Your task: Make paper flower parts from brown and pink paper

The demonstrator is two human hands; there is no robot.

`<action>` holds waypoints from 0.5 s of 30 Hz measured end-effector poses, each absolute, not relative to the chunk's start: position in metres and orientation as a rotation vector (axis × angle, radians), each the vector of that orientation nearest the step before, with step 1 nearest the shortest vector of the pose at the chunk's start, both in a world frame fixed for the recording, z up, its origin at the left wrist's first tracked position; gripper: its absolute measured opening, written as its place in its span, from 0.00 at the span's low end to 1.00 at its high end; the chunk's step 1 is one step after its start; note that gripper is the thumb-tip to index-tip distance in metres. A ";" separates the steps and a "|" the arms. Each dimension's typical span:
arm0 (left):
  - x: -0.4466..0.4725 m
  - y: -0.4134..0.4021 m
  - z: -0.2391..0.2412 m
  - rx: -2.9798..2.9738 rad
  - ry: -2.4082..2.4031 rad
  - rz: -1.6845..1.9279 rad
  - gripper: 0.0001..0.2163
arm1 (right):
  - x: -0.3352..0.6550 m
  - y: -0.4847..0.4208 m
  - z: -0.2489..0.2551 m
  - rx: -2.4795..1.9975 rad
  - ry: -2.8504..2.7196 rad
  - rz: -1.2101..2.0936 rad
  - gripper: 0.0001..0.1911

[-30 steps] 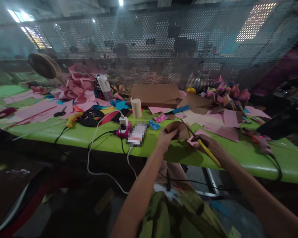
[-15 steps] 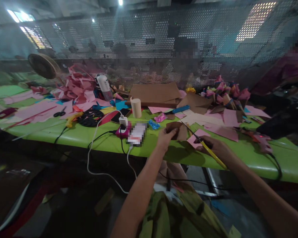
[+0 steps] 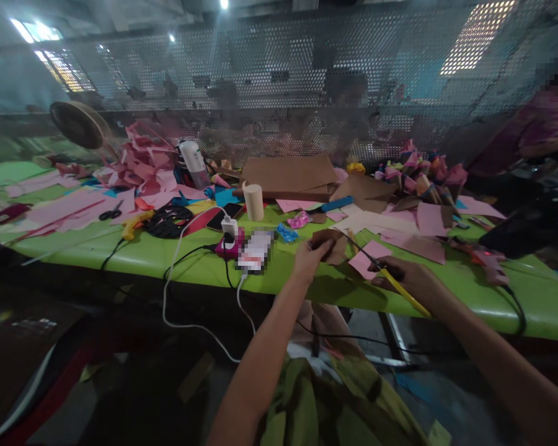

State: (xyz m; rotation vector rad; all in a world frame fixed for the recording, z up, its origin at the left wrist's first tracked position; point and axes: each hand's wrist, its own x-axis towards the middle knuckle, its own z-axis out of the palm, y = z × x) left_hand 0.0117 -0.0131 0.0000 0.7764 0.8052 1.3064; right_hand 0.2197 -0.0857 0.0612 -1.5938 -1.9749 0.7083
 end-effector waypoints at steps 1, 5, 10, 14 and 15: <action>0.012 -0.013 0.000 0.779 0.806 1.303 0.14 | 0.221 -0.086 0.060 -1.604 -1.977 0.694 0.29; 0.013 -0.013 0.001 0.779 0.814 1.288 0.12 | 0.225 -0.088 0.057 -1.571 -2.039 0.673 0.28; 0.012 -0.015 0.004 0.810 0.806 1.269 0.15 | 0.223 -0.090 0.059 -1.523 -2.086 0.651 0.25; 0.012 -0.016 0.004 0.852 0.794 1.283 0.16 | 0.217 -0.091 0.062 -1.578 -2.049 0.673 0.26; 0.012 -0.016 0.003 0.860 0.790 1.290 0.16 | 0.215 -0.091 0.062 -1.578 -2.046 0.686 0.26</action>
